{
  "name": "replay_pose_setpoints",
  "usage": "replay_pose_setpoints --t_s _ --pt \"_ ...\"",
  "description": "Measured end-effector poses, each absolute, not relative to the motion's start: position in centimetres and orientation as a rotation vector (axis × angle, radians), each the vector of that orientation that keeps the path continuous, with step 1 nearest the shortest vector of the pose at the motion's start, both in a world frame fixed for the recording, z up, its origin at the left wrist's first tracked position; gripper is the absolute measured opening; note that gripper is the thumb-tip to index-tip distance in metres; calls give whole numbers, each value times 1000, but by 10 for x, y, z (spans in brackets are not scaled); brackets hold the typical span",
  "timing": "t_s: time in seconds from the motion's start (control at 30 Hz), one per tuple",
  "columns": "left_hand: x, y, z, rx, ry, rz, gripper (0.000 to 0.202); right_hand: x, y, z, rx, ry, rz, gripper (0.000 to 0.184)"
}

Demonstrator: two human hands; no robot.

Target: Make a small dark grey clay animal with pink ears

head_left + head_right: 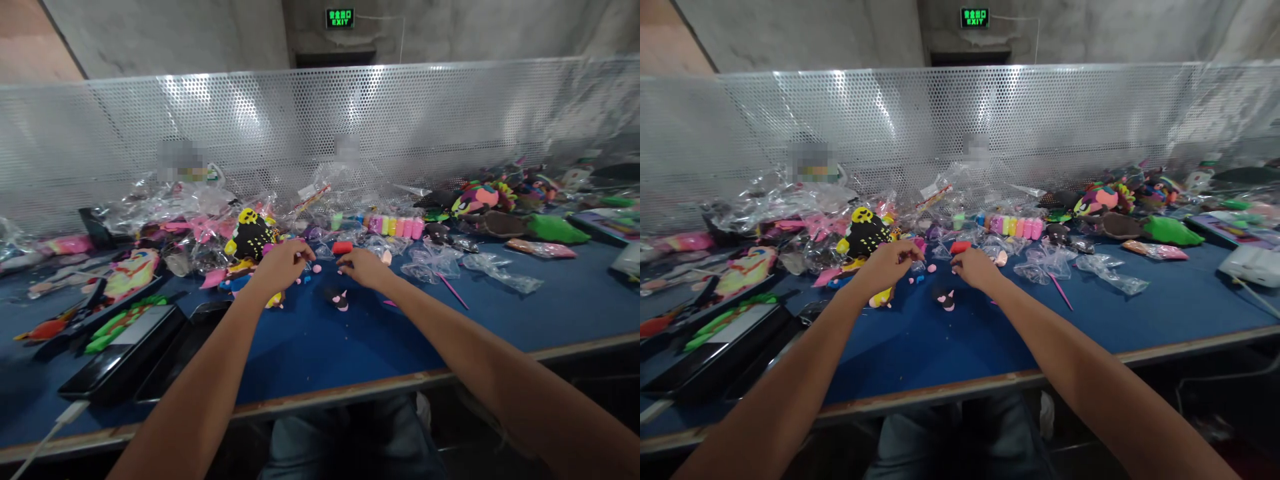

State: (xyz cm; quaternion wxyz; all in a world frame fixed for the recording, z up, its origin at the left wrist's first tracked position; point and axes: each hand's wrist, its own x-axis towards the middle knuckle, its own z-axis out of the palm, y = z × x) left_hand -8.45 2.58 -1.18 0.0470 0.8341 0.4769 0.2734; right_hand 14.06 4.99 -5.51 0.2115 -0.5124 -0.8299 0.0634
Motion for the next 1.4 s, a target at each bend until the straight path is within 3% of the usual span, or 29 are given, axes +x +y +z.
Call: replay_pose_setpoints --t_s 0.23,0.43,0.57,0.87,1.17,1.4 --pt "-92 39 -32 2624 1577 473 20 146 53 -55 -1412 -2195 167 22" --pt "-84 38 -36 2647 1671 377 10 148 53 -55 -1322 -2128 242 16" --pt "-79 32 -27 2635 1604 528 21 144 48 -51 -1202 -2097 309 13" --pt "-57 16 -16 2649 1470 902 11 134 38 -44 -953 -1950 618 20" --pt "-56 17 -19 2723 1409 992 18 134 33 -41 -901 -1938 645 20" --pt "-72 29 -20 2618 1428 1059 17 151 47 -34 -1087 -1877 292 24"
